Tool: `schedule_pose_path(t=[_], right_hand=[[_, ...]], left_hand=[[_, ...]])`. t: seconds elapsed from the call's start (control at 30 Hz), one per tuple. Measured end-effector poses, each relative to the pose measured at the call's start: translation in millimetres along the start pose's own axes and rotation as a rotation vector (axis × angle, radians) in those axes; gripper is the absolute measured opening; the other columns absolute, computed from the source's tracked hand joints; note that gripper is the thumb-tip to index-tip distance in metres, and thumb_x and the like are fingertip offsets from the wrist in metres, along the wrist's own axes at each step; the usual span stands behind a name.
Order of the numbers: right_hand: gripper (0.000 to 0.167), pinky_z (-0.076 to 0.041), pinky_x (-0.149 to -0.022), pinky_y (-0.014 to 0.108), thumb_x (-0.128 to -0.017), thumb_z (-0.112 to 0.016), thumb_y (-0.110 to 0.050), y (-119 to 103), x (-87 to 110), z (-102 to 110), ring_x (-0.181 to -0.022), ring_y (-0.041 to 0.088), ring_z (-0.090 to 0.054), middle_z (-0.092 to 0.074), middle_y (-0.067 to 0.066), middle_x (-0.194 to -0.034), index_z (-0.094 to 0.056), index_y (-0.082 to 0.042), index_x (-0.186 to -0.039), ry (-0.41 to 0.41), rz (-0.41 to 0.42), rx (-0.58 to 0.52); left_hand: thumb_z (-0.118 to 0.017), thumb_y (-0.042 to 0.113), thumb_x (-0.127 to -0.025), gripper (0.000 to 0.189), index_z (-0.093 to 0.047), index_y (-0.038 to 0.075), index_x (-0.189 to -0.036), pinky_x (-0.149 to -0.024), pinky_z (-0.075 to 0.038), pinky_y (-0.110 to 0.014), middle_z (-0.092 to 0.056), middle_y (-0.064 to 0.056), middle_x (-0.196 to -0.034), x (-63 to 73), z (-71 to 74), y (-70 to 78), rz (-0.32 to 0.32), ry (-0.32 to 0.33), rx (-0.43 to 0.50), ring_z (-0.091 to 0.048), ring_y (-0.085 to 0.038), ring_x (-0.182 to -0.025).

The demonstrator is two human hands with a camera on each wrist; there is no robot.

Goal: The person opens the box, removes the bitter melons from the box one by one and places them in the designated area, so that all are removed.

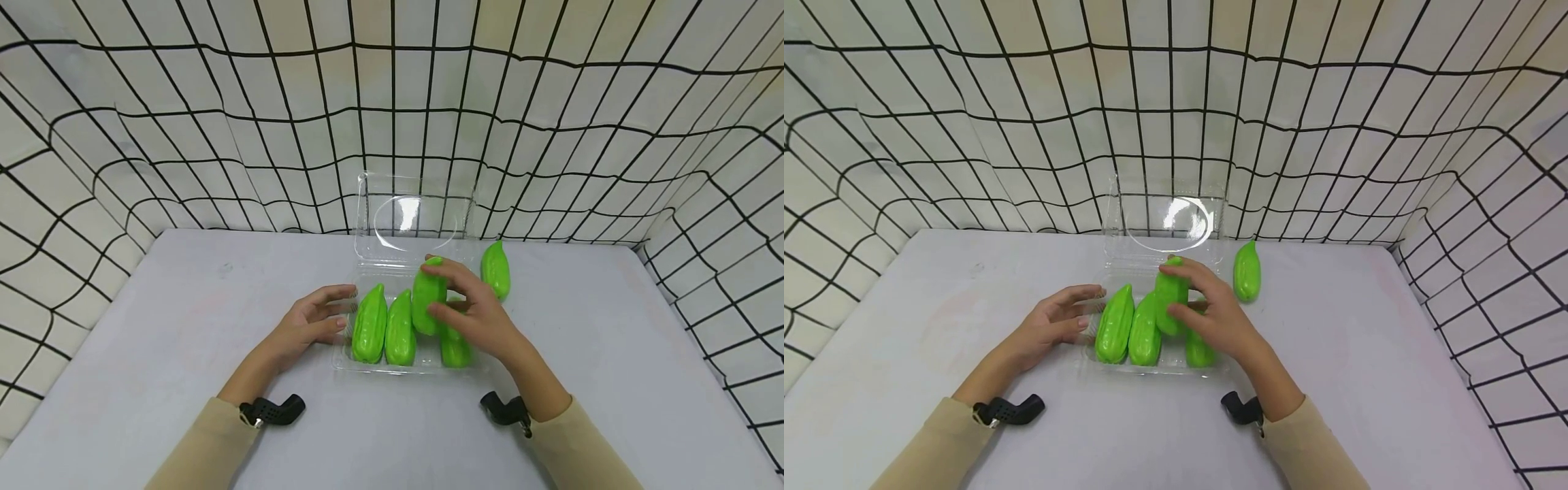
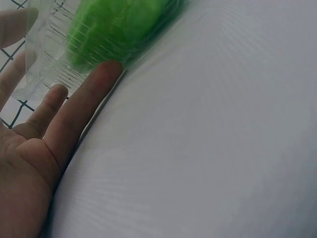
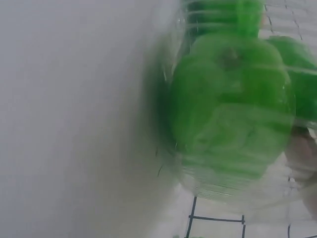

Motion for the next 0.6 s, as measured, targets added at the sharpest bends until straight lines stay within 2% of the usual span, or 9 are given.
schedule_pose_path(t=[0.23,0.43,0.6], right_hand=[[0.053,-0.059,-0.091,0.038,-0.095,-0.068,-0.014,-5,-0.9,-8,-0.139,0.025,-0.044,-0.036,0.000,-0.157,-0.051,-0.020,-0.145,-0.061,0.025,0.108],[0.055,-0.057,-0.095,0.043,-0.094,-0.070,-0.015,-6,0.5,-10,-0.138,0.027,-0.045,-0.036,0.002,-0.156,-0.051,-0.021,-0.145,-0.100,-0.001,0.097],[0.053,-0.055,-0.098,0.044,-0.094,-0.070,-0.012,-3,0.1,-12,-0.134,0.027,-0.050,-0.042,0.006,-0.152,-0.053,-0.017,-0.143,-0.154,0.013,0.067]], left_hand=[[-0.061,0.010,-0.096,0.056,-0.042,0.008,-0.148,-0.087,-0.060,-0.046,-0.038,-0.017,-0.154,0.5,-0.7,1.8,0.010,0.004,0.011,-0.040,-0.041,-0.140],[-0.061,0.009,-0.096,0.057,-0.042,0.008,-0.149,-0.088,-0.060,-0.046,-0.037,-0.017,-0.155,0.6,-1.9,2.2,0.012,-0.003,0.022,-0.039,-0.041,-0.141],[-0.061,0.009,-0.096,0.057,-0.042,0.008,-0.149,-0.087,-0.060,-0.047,-0.037,-0.017,-0.155,0.6,-1.4,2.3,0.013,0.001,0.025,-0.040,-0.040,-0.140]])
Point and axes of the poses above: each hand's wrist, its own x-axis away from the middle knuckle, its own z-axis out of the back of the hand, y = z × x, the point moved 3 cm from there along -x, towards the middle knuckle
